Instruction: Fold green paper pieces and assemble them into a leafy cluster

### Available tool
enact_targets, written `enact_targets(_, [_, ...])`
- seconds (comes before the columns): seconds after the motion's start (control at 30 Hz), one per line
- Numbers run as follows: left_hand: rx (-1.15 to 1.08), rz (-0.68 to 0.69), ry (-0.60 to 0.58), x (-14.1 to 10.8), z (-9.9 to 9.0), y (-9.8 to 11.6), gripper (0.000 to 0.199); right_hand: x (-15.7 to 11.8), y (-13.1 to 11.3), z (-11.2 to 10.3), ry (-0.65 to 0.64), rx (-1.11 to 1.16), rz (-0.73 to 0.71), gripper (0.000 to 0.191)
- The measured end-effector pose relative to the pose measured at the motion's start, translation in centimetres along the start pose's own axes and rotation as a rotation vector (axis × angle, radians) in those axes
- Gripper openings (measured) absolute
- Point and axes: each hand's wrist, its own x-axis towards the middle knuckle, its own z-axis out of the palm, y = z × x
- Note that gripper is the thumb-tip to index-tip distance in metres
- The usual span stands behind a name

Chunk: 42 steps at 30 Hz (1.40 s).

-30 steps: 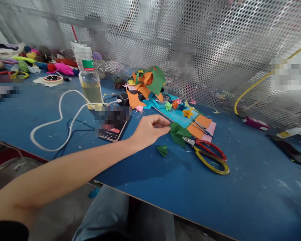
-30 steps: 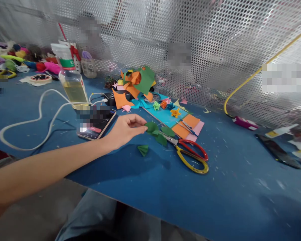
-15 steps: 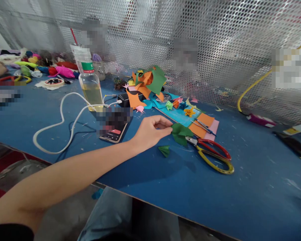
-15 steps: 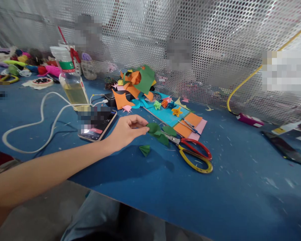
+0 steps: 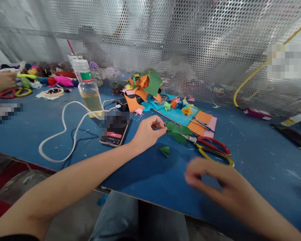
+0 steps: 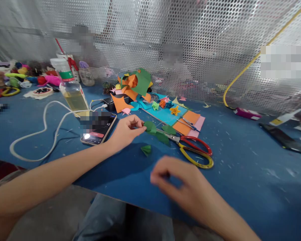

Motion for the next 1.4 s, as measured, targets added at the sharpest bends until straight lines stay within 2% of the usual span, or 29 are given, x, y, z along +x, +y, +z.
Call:
enact_targets(0.1, [0.158,0.098,-0.013,0.1,-0.4,0.0,0.005,5.1,2.6,-0.7,0.027,-0.148,0.07,0.009])
enact_targets(0.2, [0.305,0.197,-0.015,0.1,-0.6,0.2,0.015,7.5,4.8,0.2,-0.039,-0.21,0.02,0.013])
enact_targets(0.33, [0.435,0.258,-0.046,0.1,-0.6,0.2,0.019,7.3,5.9,1.0,-0.077,-0.19,-0.051,0.013])
enact_targets(0.43, [0.536,0.271,-0.106,0.2,-0.6,0.1,0.021,6.7,5.3,0.3,-0.072,-0.199,-0.081,0.017])
enact_targets(0.63, [0.678,0.393,-0.253,-0.2,-0.6,0.9,0.022,6.2,4.2,-2.3,-0.033,-0.233,0.026,0.018])
enact_targets(0.77, [0.642,0.43,-0.403,-0.7,-0.2,1.2,0.022,5.9,4.0,-2.6,-0.014,-0.232,0.126,0.018])
enact_targets(0.9, [0.586,0.406,-0.436,-1.0,0.2,1.4,0.016,5.8,4.2,-2.5,-0.038,-0.07,0.231,0.021])
enact_targets(1.07, [0.487,0.308,-0.376,-0.9,0.4,1.6,0.007,5.8,4.4,-2.3,-0.019,0.102,0.267,0.031])
enact_targets(1.13, [0.439,0.242,-0.327,-0.9,0.6,1.8,0.005,5.9,4.3,-2.1,0.023,0.104,0.277,0.032])
enact_targets(1.23, [0.359,0.144,-0.248,-0.9,0.8,1.9,0.008,6.1,4.1,-1.5,0.167,0.137,0.286,0.025])
enact_targets(1.3, [0.306,0.102,-0.202,-0.9,0.9,1.9,0.01,6.2,4.2,-1.1,0.253,0.243,0.269,0.023])
enact_targets(1.4, [0.22,0.065,-0.166,-1.0,1.0,1.7,0.009,6.6,4.4,-0.5,0.252,0.47,0.229,0.027])
